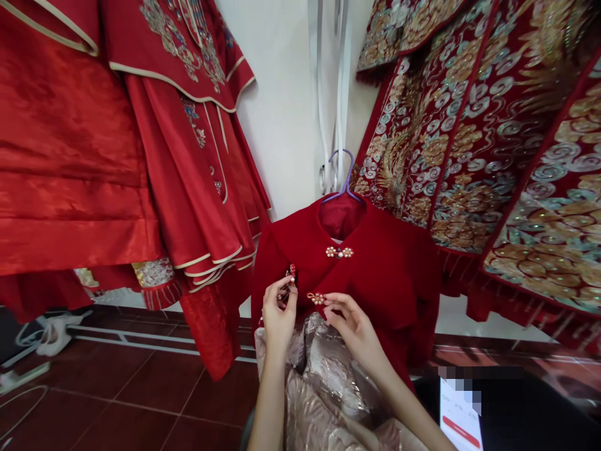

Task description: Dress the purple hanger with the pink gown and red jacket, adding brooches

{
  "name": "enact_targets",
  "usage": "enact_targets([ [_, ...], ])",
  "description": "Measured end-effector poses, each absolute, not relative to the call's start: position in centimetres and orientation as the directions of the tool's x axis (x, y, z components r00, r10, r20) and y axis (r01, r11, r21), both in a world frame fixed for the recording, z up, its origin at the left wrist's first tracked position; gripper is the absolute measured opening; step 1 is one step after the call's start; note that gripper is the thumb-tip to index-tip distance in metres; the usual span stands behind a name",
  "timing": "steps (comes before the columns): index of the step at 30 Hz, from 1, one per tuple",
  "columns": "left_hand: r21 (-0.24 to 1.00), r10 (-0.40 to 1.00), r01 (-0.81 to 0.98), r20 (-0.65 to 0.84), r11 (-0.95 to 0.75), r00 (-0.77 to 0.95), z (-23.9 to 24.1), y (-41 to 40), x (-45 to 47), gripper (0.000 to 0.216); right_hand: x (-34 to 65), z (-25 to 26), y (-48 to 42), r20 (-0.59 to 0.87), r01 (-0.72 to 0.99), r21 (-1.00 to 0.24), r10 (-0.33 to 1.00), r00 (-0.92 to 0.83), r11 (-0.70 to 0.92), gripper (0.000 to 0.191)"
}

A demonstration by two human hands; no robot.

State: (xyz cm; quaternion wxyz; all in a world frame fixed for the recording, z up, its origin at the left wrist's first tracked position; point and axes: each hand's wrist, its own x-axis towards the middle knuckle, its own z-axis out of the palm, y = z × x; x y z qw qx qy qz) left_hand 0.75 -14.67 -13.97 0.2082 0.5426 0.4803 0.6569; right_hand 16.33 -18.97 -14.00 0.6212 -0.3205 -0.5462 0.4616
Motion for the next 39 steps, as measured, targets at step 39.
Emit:
enact_targets([
  [39,0.857,0.83,-0.102,0.451,-0.505,-0.327,-12.0,-14.4,2.2,0.032,13.5,-11.8,-13.8,0.415,-0.153,-0.902,0.909,-0.042,0.405,0.023],
])
